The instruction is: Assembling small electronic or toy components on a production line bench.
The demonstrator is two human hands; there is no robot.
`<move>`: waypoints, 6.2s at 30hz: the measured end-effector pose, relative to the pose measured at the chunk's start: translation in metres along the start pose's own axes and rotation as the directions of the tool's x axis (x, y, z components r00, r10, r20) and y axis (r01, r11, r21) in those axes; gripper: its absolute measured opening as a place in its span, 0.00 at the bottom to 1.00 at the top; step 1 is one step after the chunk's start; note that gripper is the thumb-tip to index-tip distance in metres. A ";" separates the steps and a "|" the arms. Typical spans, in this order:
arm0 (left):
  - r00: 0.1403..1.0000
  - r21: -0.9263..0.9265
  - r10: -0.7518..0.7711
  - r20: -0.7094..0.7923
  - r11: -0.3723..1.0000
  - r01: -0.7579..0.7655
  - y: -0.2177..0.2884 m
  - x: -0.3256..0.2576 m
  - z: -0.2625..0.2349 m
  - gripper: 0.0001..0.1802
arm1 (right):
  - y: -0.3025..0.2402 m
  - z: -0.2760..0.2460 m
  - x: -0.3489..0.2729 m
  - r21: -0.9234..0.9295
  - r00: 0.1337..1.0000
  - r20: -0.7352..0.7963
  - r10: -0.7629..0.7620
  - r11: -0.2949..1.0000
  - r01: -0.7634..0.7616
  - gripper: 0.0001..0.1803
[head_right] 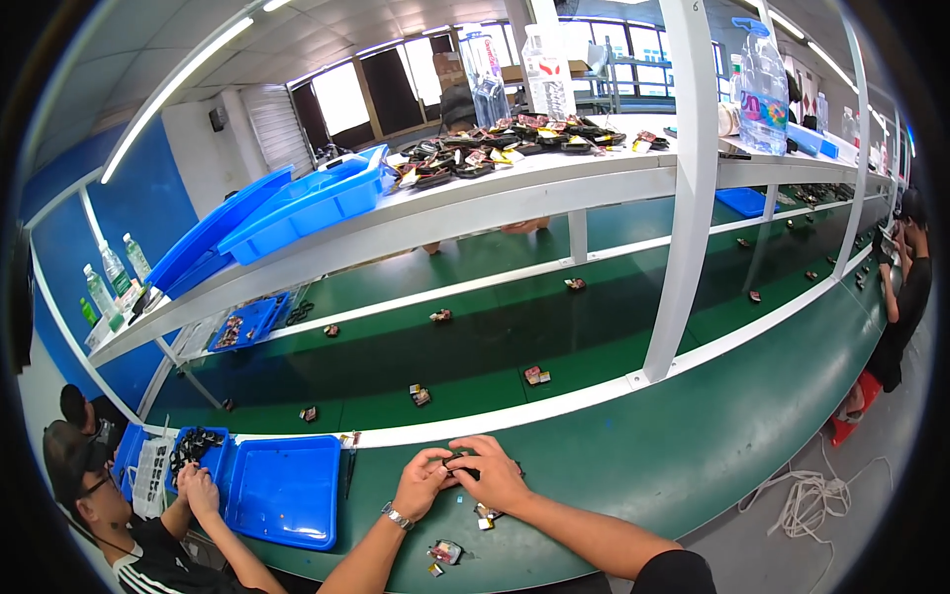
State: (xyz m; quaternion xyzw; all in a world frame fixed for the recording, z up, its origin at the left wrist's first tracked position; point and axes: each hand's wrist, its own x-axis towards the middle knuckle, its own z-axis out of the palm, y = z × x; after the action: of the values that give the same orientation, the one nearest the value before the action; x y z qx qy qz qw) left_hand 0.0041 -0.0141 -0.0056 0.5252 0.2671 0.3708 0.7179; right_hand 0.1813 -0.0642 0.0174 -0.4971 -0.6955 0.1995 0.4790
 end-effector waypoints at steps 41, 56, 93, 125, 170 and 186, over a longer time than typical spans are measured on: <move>0.996 0.015 0.028 -0.081 1.000 -0.027 -0.003 -0.001 0.002 0.13 | -0.001 -0.004 -0.001 -0.031 0.992 0.020 -0.124 0.992 0.124 0.14; 0.998 -0.006 0.031 -0.048 0.999 -0.032 -0.006 0.001 -0.001 0.14 | 0.002 0.000 -0.001 0.039 0.996 0.009 -0.092 0.995 0.091 0.10; 0.981 0.066 -0.047 -0.189 0.996 0.060 0.007 0.000 0.017 0.13 | -0.009 0.001 0.000 -0.206 0.976 -0.111 -0.190 0.965 0.164 0.09; 0.988 0.159 0.086 -0.127 0.985 -0.066 -0.003 0.005 -0.001 0.14 | 0.079 -0.025 0.114 -0.750 0.959 -0.162 0.232 0.602 -0.273 0.31; 0.973 -0.139 -0.182 0.144 0.969 0.203 0.012 -0.002 0.000 0.22 | -0.003 -0.023 0.007 -0.057 0.972 0.232 -0.048 0.996 0.062 0.06; 0.981 -0.161 -0.126 0.148 0.975 0.150 0.013 -0.002 0.003 0.21 | 0.014 -0.018 0.004 0.155 0.977 0.211 0.001 0.987 -0.034 0.09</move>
State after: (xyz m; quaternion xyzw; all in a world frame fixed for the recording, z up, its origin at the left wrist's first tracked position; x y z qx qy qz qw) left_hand 0.0016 -0.0154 0.0078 0.4656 0.2202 0.3046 0.8013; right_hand 0.2038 -0.0589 0.0174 -0.4399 -0.7200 0.3095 0.4386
